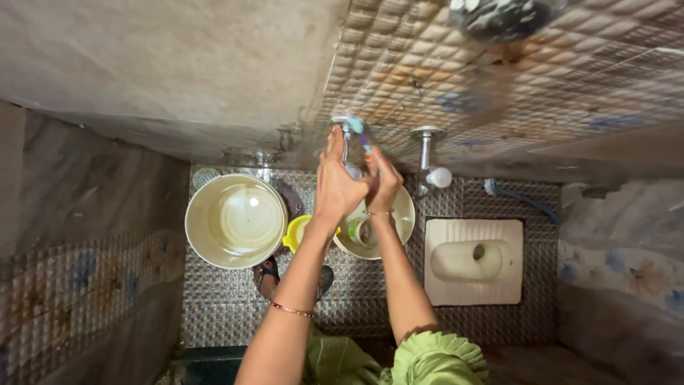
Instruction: Cleaning buckets and bathroom fixtures using a toothbrush and water in a bathroom.
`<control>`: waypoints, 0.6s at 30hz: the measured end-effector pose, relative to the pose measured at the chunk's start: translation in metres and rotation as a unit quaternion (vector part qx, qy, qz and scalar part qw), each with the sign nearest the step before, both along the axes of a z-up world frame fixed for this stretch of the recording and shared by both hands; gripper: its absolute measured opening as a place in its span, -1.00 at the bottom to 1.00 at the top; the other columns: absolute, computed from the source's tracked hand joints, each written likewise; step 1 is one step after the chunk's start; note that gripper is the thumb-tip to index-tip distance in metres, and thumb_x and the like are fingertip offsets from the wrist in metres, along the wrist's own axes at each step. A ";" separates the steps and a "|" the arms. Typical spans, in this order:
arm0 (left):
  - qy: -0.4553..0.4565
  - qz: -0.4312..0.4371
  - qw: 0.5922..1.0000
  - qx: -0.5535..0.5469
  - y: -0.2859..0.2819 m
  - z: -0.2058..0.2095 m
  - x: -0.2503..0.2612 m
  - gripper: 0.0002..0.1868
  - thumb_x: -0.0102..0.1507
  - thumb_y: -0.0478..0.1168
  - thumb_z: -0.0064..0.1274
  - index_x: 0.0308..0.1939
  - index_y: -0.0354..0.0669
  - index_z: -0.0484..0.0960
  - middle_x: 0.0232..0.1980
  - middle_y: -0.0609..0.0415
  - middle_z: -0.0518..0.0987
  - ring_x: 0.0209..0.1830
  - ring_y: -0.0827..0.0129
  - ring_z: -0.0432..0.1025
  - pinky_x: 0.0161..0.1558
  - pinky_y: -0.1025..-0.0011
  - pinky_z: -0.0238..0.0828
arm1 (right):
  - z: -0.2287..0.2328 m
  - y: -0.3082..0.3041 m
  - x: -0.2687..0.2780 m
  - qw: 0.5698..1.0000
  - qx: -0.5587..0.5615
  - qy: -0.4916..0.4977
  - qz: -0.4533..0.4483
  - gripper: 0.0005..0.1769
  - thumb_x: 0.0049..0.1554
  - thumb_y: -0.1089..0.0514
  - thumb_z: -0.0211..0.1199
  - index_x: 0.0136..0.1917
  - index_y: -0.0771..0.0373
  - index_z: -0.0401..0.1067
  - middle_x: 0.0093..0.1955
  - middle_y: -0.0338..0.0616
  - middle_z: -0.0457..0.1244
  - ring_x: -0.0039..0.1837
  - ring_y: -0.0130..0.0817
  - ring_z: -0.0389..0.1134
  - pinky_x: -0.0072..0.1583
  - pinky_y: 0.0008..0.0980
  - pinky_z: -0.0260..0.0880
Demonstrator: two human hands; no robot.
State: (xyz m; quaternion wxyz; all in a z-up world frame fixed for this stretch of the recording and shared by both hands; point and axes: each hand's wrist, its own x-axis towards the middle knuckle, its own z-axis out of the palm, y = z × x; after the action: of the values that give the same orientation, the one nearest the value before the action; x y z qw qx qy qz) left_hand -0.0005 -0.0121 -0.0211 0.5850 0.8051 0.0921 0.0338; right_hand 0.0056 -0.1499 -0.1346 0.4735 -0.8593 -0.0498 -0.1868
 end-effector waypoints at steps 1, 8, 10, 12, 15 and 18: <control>-0.005 0.001 1.000 0.002 0.001 -0.001 0.002 0.09 0.07 -0.12 0.26 0.54 -0.53 0.05 0.51 -0.52 0.24 0.56 -0.22 0.14 0.58 -0.01 -0.15 | -0.010 -0.003 0.001 1.000 0.002 -0.005 0.001 -0.62 0.24 0.28 0.14 0.31 0.38 0.48 0.08 0.00 0.44 0.12 -0.32 0.49 0.17 -0.32 0.48; 0.039 -0.054 0.998 0.018 0.003 -0.014 0.004 0.18 -0.04 -0.10 0.28 0.53 -0.54 0.02 0.59 -0.43 0.11 0.68 -0.11 -0.12 0.56 -0.10 -0.28 | 0.020 0.011 0.000 0.999 0.045 0.002 0.005 -0.60 0.21 0.35 0.18 0.32 0.39 0.45 0.10 0.10 0.42 0.09 -0.25 0.48 0.14 -0.36 0.48; 0.050 -0.066 0.996 0.030 0.005 -0.006 0.001 0.21 -0.06 -0.11 0.28 0.55 -0.53 0.00 0.59 -0.41 0.11 0.69 -0.11 -0.14 0.56 -0.11 -0.27 | 0.025 0.012 -0.005 0.996 0.044 0.040 0.068 -0.57 0.18 0.34 0.19 0.33 0.40 0.43 0.07 0.11 0.41 0.06 -0.27 0.48 0.09 -0.38 0.47; 0.058 -0.064 0.996 0.013 0.009 0.006 0.006 0.23 -0.05 -0.08 0.30 0.55 -0.48 -0.03 0.59 -0.37 0.08 0.67 -0.11 -0.16 0.53 -0.16 -0.28 | -0.005 0.007 0.002 0.997 0.059 -0.033 0.024 -0.53 0.17 0.38 0.14 0.35 0.38 0.43 0.10 0.11 0.39 0.15 -0.21 0.46 0.17 -0.32 0.50; 0.069 -0.053 0.996 -0.004 0.007 0.005 0.003 0.22 0.00 -0.03 0.32 0.55 -0.45 -0.06 0.62 -0.34 0.04 0.67 -0.12 -0.17 0.52 -0.20 -0.31 | -0.048 -0.010 -0.005 0.997 -0.026 -0.035 -0.070 -0.67 0.29 0.37 0.20 0.33 0.33 0.46 0.09 0.03 0.44 0.11 -0.25 0.51 0.16 -0.32 0.51; 0.062 -0.055 0.997 0.005 0.006 -0.002 0.005 0.23 -0.02 -0.07 0.29 0.58 -0.41 -0.06 0.63 -0.31 0.05 0.68 -0.11 -0.17 0.52 -0.21 -0.30 | 0.008 0.009 0.003 0.999 -0.026 -0.030 -0.033 -0.60 0.24 0.37 0.16 0.34 0.36 0.47 0.06 0.04 0.43 0.08 -0.25 0.50 0.12 -0.32 0.50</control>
State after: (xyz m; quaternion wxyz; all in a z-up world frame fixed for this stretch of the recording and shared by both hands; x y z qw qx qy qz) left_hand 0.0046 -0.0058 -0.0232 0.5751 0.8124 0.0839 -0.0484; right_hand 0.0090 -0.1412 -0.1271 0.4428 -0.8667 -0.0402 -0.2263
